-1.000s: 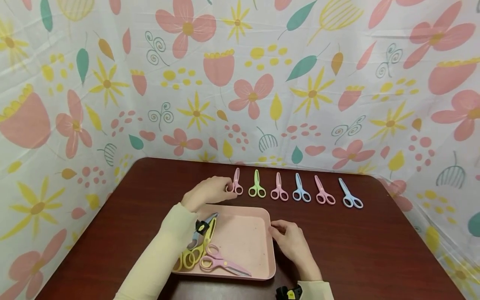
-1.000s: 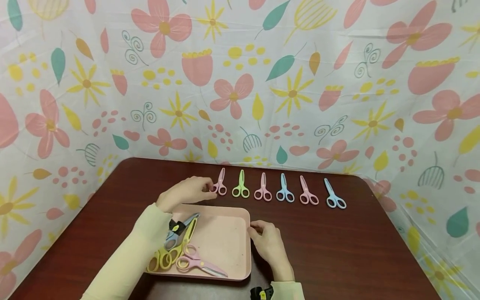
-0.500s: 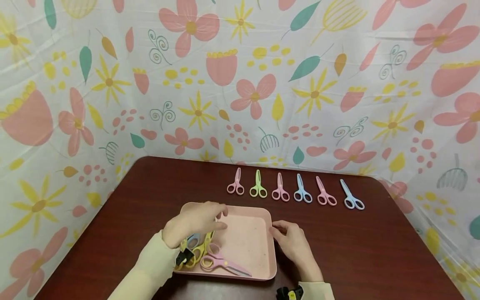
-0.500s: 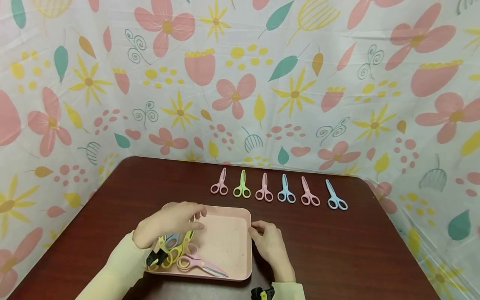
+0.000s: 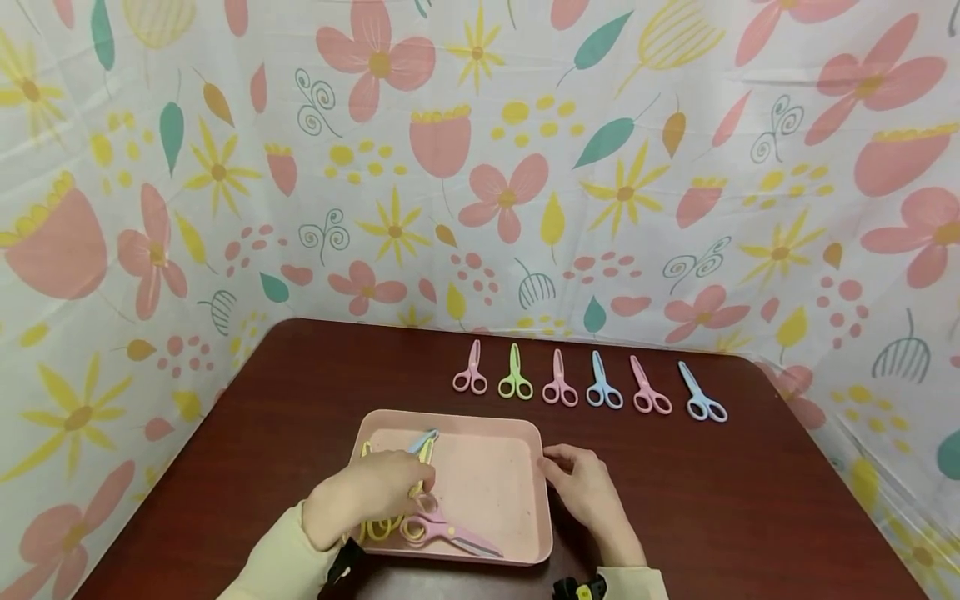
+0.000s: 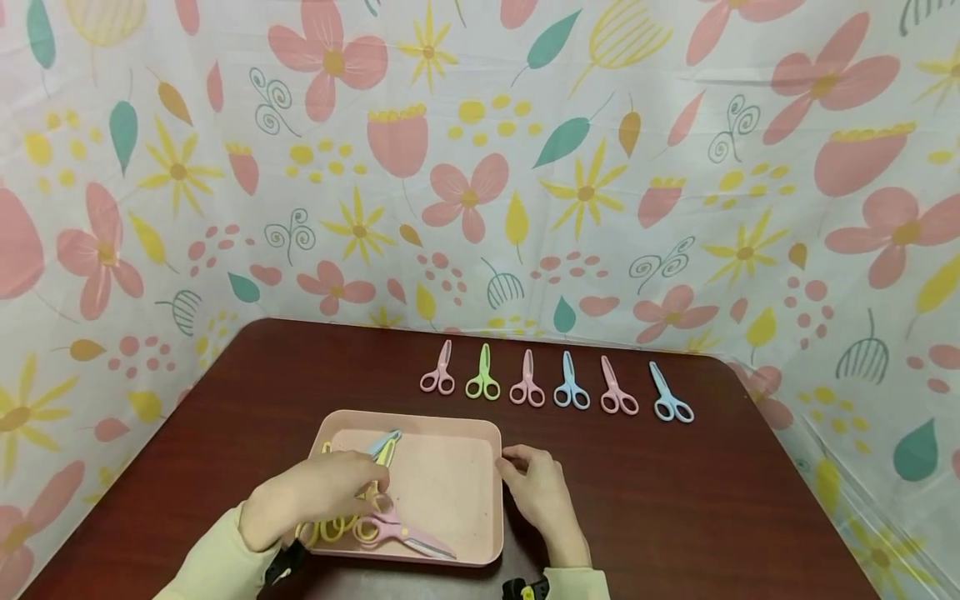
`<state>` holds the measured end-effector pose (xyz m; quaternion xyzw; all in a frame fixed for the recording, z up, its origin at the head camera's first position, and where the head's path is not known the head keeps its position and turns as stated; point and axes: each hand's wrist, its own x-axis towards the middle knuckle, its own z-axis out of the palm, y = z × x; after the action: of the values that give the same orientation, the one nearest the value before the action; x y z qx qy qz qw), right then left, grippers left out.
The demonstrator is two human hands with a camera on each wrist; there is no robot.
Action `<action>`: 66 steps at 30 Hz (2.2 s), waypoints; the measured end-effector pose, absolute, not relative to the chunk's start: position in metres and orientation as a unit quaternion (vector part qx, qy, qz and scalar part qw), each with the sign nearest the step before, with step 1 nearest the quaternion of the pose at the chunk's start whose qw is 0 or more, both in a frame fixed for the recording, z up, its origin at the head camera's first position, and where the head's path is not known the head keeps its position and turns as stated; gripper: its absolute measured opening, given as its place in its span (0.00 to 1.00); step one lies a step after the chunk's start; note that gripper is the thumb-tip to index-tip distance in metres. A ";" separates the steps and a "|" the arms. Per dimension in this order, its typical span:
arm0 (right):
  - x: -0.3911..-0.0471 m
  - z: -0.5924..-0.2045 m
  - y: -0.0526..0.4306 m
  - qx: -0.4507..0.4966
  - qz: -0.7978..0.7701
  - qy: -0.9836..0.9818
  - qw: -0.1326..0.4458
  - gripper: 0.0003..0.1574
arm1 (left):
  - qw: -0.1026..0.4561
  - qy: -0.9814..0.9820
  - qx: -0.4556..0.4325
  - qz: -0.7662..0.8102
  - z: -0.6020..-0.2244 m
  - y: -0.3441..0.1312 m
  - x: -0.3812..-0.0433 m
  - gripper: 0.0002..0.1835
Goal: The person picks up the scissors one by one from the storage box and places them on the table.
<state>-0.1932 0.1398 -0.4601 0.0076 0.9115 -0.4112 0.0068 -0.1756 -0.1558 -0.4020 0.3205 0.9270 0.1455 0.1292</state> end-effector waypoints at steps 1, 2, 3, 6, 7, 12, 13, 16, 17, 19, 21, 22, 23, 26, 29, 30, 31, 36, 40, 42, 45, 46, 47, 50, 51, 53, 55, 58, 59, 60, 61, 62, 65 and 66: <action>-0.193 -0.460 0.140 0.007 -0.412 0.911 0.005 0.12 | 0.135 0.928 0.317 0.144 -0.403 -0.153 -0.175 0.06; -0.193 -0.460 0.141 0.006 -0.413 0.911 0.003 0.12 | 0.138 0.929 0.312 0.144 -0.404 -0.151 -0.174 0.07; -0.193 -0.461 0.141 0.006 -0.414 0.910 0.001 0.12 | 0.140 0.930 0.309 0.145 -0.405 -0.149 -0.173 0.07; -0.193 -0.461 0.141 0.003 -0.419 0.908 -0.001 0.11 | 0.145 0.932 0.303 0.136 -0.409 -0.145 -0.171 0.11; -0.193 -0.462 0.140 0.003 -0.422 0.907 0.000 0.11 | 0.145 0.933 0.304 0.131 -0.410 -0.145 -0.170 0.11; -0.193 -0.462 0.139 0.000 -0.422 0.907 -0.005 0.11 | 0.138 0.934 0.308 0.116 -0.415 -0.142 -0.169 0.13; -0.193 -0.462 0.139 0.000 -0.420 0.908 -0.007 0.11 | 0.137 0.935 0.307 0.115 -0.416 -0.141 -0.169 0.13; -0.192 -0.461 0.139 0.003 -0.415 0.910 -0.010 0.11 | 0.133 0.936 0.309 0.106 -0.417 -0.140 -0.168 0.13; -0.192 -0.461 0.139 -0.001 -0.413 0.911 -0.010 0.11 | 0.132 0.936 0.310 0.104 -0.418 -0.140 -0.168 0.13; -0.192 -0.460 0.139 -0.001 -0.412 0.911 -0.009 0.11 | 0.127 0.935 0.313 0.104 -0.418 -0.139 -0.168 0.14; -0.191 -0.459 0.139 -0.001 -0.414 0.910 -0.007 0.11 | 0.120 0.934 0.319 0.105 -0.418 -0.139 -0.168 0.15; -0.191 -0.458 0.139 0.000 -0.415 0.910 -0.006 0.11 | 0.115 0.934 0.322 0.106 -0.418 -0.139 -0.168 0.16; -0.191 -0.458 0.139 0.000 -0.416 0.909 -0.004 0.11 | 0.109 0.934 0.324 0.106 -0.418 -0.139 -0.168 0.16; -0.191 -0.458 0.138 0.003 -0.417 0.909 0.003 0.11 | 0.095 0.933 0.330 0.107 -0.419 -0.140 -0.168 0.16; -0.191 -0.459 0.139 0.005 -0.413 0.911 0.005 0.11 | 0.087 0.933 0.333 0.104 -0.419 -0.139 -0.168 0.15; -0.192 -0.459 0.139 0.005 -0.412 0.911 0.005 0.11 | 0.084 0.933 0.333 0.102 -0.419 -0.139 -0.167 0.15; -0.192 -0.459 0.139 0.005 -0.412 0.911 0.006 0.11 | 0.080 0.934 0.335 0.099 -0.419 -0.138 -0.168 0.15; -0.192 -0.460 0.139 0.005 -0.407 0.913 0.004 0.12 | 0.053 0.930 0.354 0.081 -0.418 -0.134 -0.170 0.13; -0.193 -0.460 0.139 0.003 -0.405 0.914 -0.001 0.12 | 0.033 0.924 0.374 0.074 -0.416 -0.133 -0.173 0.10; -0.192 -0.461 0.138 0.004 -0.405 0.914 -0.002 0.12 | 0.028 0.921 0.382 0.076 -0.416 -0.133 -0.174 0.10; -0.192 -0.461 0.139 0.006 -0.408 0.913 0.003 0.12 | 0.029 0.917 0.389 0.084 -0.416 -0.133 -0.174 0.09; -0.191 -0.462 0.139 0.006 -0.408 0.913 0.004 0.12 | 0.029 0.916 0.391 0.085 -0.416 -0.133 -0.175 0.09; -0.191 -0.462 0.139 0.005 -0.407 0.913 0.004 0.12 | 0.029 0.915 0.392 0.086 -0.416 -0.133 -0.175 0.09; -0.192 -0.462 0.139 0.000 -0.407 0.914 0.001 0.12 | 0.022 0.913 0.399 0.087 -0.415 -0.134 -0.176 0.08; -0.192 -0.462 0.139 -0.001 -0.406 0.914 0.000 0.12 | 0.018 0.911 0.402 0.086 -0.415 -0.133 -0.177 0.08; -0.193 -0.461 0.140 -0.003 -0.406 0.914 -0.003 0.12 | 0.009 0.908 0.410 0.086 -0.414 -0.133 -0.178 0.08; -0.193 -0.461 0.140 -0.002 -0.405 0.915 -0.003 0.13 | 0.001 0.905 0.416 0.087 -0.411 -0.134 -0.179 0.07; -0.193 -0.460 0.140 -0.002 -0.404 0.915 -0.002 0.13 | -0.006 0.903 0.420 0.090 -0.408 -0.137 -0.180 0.07; -0.193 -0.460 0.140 -0.001 -0.404 0.915 -0.001 0.13 | -0.008 0.904 0.418 0.091 -0.407 -0.138 -0.180 0.07; -0.193 -0.460 0.140 0.000 -0.405 0.914 -0.001 0.13 | -0.013 0.904 0.418 0.091 -0.406 -0.139 -0.180 0.07; -0.193 -0.460 0.140 0.000 -0.405 0.914 0.000 0.13 | -0.019 0.905 0.416 0.091 -0.406 -0.141 -0.181 0.07; -0.193 -0.460 0.139 0.001 -0.406 0.914 0.000 0.13 | -0.023 0.906 0.413 0.090 -0.406 -0.142 -0.181 0.07; -0.194 -0.460 0.139 0.000 -0.405 0.914 0.002 0.13 | -0.032 0.909 0.405 0.089 -0.406 -0.145 -0.183 0.08; -0.194 -0.460 0.139 0.000 -0.405 0.914 0.002 0.13 | -0.034 0.910 0.403 0.091 -0.406 -0.145 -0.184 0.08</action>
<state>-0.1936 0.1386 -0.4602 -0.0003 0.9141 -0.4055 0.0017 -0.1839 -0.1455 -0.4056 0.4028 0.9101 0.0911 -0.0344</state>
